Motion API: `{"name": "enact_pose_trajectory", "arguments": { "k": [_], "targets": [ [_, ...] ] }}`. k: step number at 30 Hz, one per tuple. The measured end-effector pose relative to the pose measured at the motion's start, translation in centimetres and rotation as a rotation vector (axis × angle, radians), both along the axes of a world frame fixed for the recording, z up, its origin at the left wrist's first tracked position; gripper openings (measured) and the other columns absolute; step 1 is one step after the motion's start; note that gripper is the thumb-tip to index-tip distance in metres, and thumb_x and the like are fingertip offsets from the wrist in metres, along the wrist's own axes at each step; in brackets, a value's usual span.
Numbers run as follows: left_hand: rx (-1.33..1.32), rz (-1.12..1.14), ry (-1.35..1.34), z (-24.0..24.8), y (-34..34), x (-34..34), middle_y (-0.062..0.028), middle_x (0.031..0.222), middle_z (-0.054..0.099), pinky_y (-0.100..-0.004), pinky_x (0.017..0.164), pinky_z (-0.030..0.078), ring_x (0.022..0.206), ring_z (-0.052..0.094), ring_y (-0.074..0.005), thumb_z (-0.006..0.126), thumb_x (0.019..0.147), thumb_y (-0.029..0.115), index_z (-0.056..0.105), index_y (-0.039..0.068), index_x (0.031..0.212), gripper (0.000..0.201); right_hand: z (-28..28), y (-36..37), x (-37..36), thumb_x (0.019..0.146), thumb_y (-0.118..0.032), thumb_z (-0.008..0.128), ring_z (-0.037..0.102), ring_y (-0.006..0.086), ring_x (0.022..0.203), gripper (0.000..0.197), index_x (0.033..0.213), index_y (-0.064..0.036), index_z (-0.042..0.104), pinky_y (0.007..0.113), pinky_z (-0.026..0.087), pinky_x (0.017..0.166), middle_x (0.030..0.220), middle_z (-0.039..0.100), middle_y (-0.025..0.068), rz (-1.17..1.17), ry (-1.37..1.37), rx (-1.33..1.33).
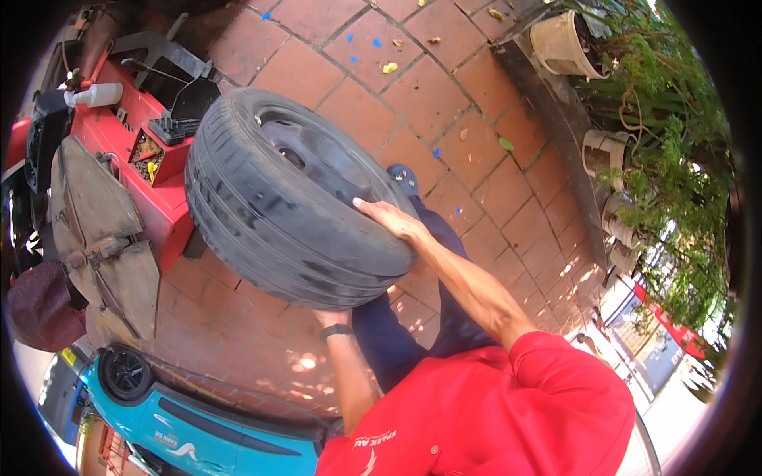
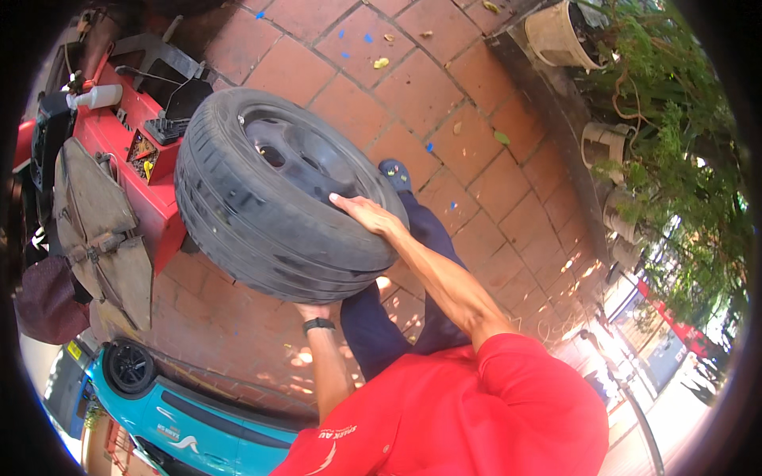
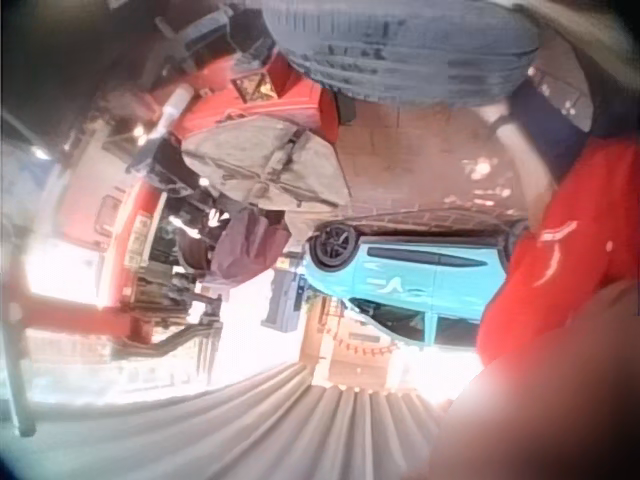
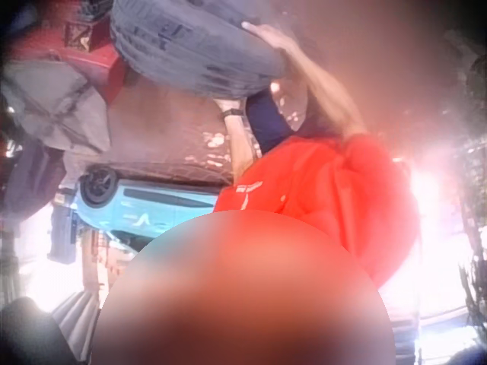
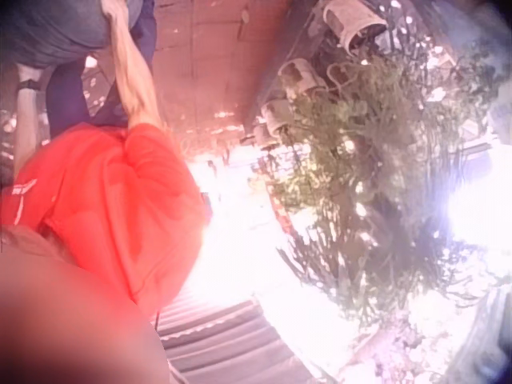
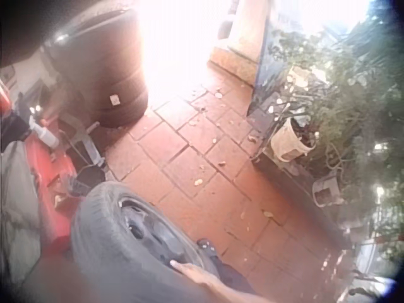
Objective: The person retrieves a coiled hose and spray bottle, then sprays liquid onto a tire's bead. The tire is placed onto a tire mounting machine, and the person repeatedly rotates and presses the tire while spraying the bead to seat it onto the rim.
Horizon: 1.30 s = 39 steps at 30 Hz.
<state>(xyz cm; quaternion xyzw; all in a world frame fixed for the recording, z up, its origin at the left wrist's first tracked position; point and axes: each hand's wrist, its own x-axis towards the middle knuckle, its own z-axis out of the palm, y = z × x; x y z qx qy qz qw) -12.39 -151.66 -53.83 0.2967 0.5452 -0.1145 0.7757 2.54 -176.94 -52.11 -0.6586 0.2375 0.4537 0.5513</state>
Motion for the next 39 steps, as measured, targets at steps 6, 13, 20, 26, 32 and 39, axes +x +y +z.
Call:
{"name": "enact_pose_trajectory", "arguments": {
  "k": [6,13,20,26,32,39],
  "targets": [
    [0.367,-0.204,0.095,9.8,5.2,8.6,-0.0151,0.18,0.037,-0.0584,0.135,0.028,0.163,0.035,-0.0377,0.042,0.103,0.087,0.038,0.007,0.173,0.106,1.9,1.4,4.5,0.103,-0.092,0.012,0.05,0.0423,0.156,0.117,0.155,-0.0002,0.064,0.054,0.033,0.131,0.162,0.058,0.0284,-0.001,0.144,0.151],
    [0.341,-0.084,-0.047,10.5,2.1,1.5,-0.0118,0.184,0.027,-0.0532,0.138,0.02,0.168,0.026,-0.0351,0.044,0.102,0.088,0.031,0.011,0.177,0.108,-5.9,-4.5,-4.4,0.115,-0.074,0.027,0.051,0.0384,0.155,0.092,0.158,0.0002,0.061,0.051,0.032,0.132,0.16,0.061,0.0237,-0.393,0.172,-0.008],
    [0.502,-0.109,-0.201,2.3,3.5,0.4,-0.0101,0.176,0.041,-0.0543,0.134,0.029,0.16,0.039,-0.0341,0.048,0.107,0.075,0.043,0.01,0.17,0.091,-10.8,-0.9,-7.1,0.112,-0.064,0.051,0.059,0.0388,0.14,0.072,0.145,-0.0038,0.071,0.051,0.043,0.119,0.148,0.069,0.0207,-0.106,0.007,0.074],
    [0.341,-0.266,-0.222,-3.5,7.8,-0.2,-0.0115,0.17,0.05,-0.0547,0.128,0.04,0.153,0.049,-0.0359,0.047,0.109,0.067,0.05,0.008,0.165,0.082,-9.8,0.4,-0.3,0.114,-0.062,0.052,0.06,0.0341,0.14,0.071,0.144,-0.0019,0.073,0.044,0.042,0.121,0.144,0.073,0.0197,-0.059,-0.191,0.299],
    [0.536,-0.096,-0.077,-3.9,6.6,1.5,-0.0125,0.175,0.045,-0.0532,0.129,0.041,0.156,0.047,-0.0369,0.04,0.113,0.06,0.044,0.007,0.17,0.077,-8.6,3.3,1.2,0.114,-0.057,0.051,0.065,0.025,0.133,0.067,0.141,-0.0002,0.074,0.04,0.046,0.115,0.141,0.077,0.0099,-0.299,0.033,0.612],
    [0.304,-0.135,0.004,6.3,3.6,0.8,-0.0104,0.181,0.035,-0.053,0.134,0.033,0.164,0.036,-0.037,0.033,0.113,0.073,0.034,0.012,0.176,0.088,-0.7,3.1,-3.4,0.106,-0.081,0.041,0.062,0.0352,0.142,0.094,0.143,-0.0006,0.074,0.046,0.042,0.121,0.148,0.07,0.0249,-0.176,0.267,0.203]
  ]
}}
